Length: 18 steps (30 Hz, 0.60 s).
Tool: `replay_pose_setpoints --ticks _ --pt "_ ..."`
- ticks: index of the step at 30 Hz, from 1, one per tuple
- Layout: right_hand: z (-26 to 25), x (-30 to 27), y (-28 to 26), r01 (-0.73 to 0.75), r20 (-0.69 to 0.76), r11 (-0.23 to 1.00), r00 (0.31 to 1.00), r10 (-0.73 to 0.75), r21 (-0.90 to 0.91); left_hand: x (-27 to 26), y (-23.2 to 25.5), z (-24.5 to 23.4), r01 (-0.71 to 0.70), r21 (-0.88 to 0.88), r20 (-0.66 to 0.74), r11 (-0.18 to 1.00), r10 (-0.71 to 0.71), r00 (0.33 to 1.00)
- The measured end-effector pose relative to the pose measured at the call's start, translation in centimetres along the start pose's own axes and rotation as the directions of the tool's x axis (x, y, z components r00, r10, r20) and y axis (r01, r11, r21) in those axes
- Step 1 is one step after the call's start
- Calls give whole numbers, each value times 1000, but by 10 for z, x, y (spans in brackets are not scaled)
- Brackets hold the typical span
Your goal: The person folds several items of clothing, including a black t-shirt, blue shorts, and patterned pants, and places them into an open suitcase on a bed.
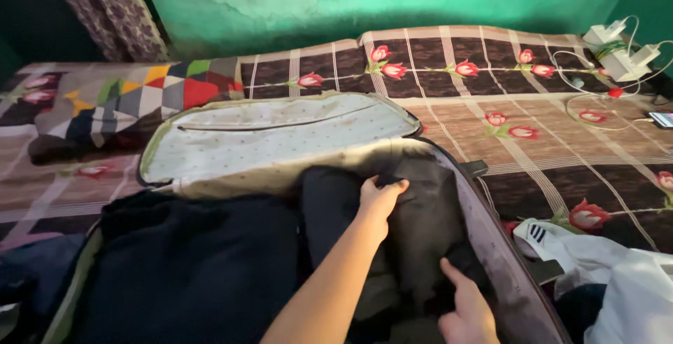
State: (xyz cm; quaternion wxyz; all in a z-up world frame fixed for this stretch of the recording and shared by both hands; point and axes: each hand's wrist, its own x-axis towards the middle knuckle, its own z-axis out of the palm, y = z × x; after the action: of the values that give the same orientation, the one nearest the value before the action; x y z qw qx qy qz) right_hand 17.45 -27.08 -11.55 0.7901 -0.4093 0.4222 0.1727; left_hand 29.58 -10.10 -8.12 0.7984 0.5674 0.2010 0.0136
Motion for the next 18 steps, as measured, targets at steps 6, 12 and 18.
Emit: replay_pose_setpoints --ticks 6,12,18 --pt "-4 65 17 387 -294 914 866 -406 -123 7 -27 2 70 443 -181 894 14 983" --pt "0 71 4 483 -57 868 869 -491 -114 -6 -19 0 10 555 -118 831 67 991" --pt "-9 86 22 776 101 507 578 -810 -374 -29 -43 -18 -471 880 315 59 671 671"
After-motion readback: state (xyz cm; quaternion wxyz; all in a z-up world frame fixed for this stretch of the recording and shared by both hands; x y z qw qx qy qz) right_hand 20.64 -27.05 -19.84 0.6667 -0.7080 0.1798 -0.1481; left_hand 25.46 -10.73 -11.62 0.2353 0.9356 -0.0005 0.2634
